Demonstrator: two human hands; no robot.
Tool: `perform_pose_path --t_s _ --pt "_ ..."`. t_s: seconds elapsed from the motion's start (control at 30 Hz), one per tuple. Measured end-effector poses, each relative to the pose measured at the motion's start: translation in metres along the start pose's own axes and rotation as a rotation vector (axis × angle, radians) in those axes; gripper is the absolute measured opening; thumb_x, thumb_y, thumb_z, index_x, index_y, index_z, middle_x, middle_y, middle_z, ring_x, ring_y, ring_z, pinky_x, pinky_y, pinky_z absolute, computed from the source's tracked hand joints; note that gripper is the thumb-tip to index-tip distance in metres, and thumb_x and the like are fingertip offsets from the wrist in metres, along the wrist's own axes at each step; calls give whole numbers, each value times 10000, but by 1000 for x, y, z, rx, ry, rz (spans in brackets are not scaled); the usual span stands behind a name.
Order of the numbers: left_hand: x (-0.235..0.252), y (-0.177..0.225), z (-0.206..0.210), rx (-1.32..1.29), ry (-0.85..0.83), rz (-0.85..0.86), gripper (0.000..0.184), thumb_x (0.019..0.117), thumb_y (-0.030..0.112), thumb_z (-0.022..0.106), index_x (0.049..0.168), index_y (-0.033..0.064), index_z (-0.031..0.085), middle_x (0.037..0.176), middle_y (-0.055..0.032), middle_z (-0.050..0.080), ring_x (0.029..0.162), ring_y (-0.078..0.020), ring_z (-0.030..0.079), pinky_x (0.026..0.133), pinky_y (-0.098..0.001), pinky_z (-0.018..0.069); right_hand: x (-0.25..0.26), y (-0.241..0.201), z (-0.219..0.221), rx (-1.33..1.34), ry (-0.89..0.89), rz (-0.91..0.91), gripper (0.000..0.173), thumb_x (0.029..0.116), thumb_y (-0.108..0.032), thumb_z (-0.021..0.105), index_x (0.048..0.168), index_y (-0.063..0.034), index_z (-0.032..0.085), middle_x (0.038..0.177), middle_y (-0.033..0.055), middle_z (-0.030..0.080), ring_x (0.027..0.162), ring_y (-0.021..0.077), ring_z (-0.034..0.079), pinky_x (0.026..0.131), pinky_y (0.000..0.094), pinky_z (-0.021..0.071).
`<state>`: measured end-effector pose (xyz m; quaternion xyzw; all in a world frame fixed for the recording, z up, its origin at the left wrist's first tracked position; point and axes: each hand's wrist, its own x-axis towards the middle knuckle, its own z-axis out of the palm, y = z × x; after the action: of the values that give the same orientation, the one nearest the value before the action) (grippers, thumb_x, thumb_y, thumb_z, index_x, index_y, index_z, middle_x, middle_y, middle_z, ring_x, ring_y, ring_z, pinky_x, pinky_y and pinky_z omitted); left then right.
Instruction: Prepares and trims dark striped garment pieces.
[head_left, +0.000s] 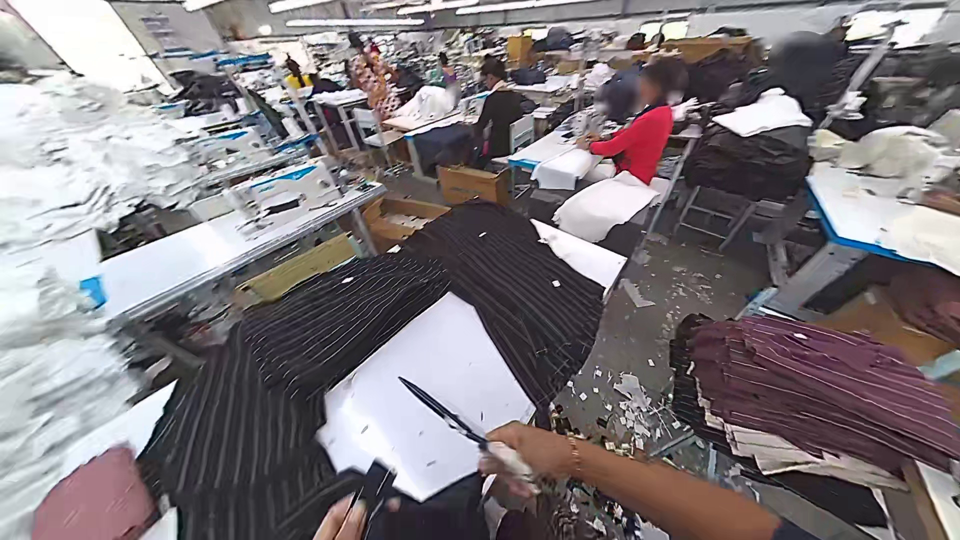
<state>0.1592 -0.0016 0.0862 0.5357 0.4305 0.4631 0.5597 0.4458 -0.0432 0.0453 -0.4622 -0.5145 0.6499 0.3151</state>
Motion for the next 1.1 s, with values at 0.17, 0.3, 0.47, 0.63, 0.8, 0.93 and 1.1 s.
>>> perform_pose_path --t_s 0.17,0.3,0.47,0.63,0.8,0.93,1.1 --pt "11 23 20 -26 118 -50 187 1008 115 499 972 60 674 798 39 734 731 -35 703 700 -217 597 -65 -11 -4 -197 -130 25 428 940 -519 636 1007 -99 585 730 -92 531 608 -18 493 578 194 433" --pt "10 34 26 -137 56 -23 146 992 46 551 967 57 694 796 44 731 732 -22 690 708 -192 580 -70 -28 -12 -385 -214 63 609 859 -648 687 1030 -79 558 758 -73 510 656 -4 494 614 214 417" --pt "0 35 31 -98 106 94 90 954 9 624 960 59 699 767 83 718 707 30 651 679 -138 528 -52 -48 -9 -450 -266 4 595 842 -642 715 1029 -101 554 725 -95 496 629 -22 488 592 191 414" --pt "-5 36 28 -24 251 121 54 962 43 637 978 45 689 747 83 702 683 29 638 653 -132 516 -48 -49 -3 -465 -263 -15 587 841 -657 712 1000 -112 562 705 -105 483 615 -28 476 581 187 402" --pt "-6 33 25 10 276 131 52 965 60 639 988 45 683 741 89 692 675 38 625 643 -129 504 -48 -37 8 -425 -185 -45 407 894 -502 741 892 -131 573 626 -125 485 540 -55 452 514 156 366" --pt "-2 31 24 14 279 135 52 969 65 634 992 48 676 748 89 694 679 41 627 644 -124 502 -48 -31 12 -382 -156 -61 346 927 -439 730 852 -135 583 605 -130 489 525 -65 447 505 142 362" --pt "5 31 23 15 224 140 45 959 55 638 993 56 666 717 103 678 638 50 602 609 -119 480 -35 -33 17 -332 -154 -76 420 891 -531 735 888 -140 582 615 -134 484 522 -59 448 496 148 369"
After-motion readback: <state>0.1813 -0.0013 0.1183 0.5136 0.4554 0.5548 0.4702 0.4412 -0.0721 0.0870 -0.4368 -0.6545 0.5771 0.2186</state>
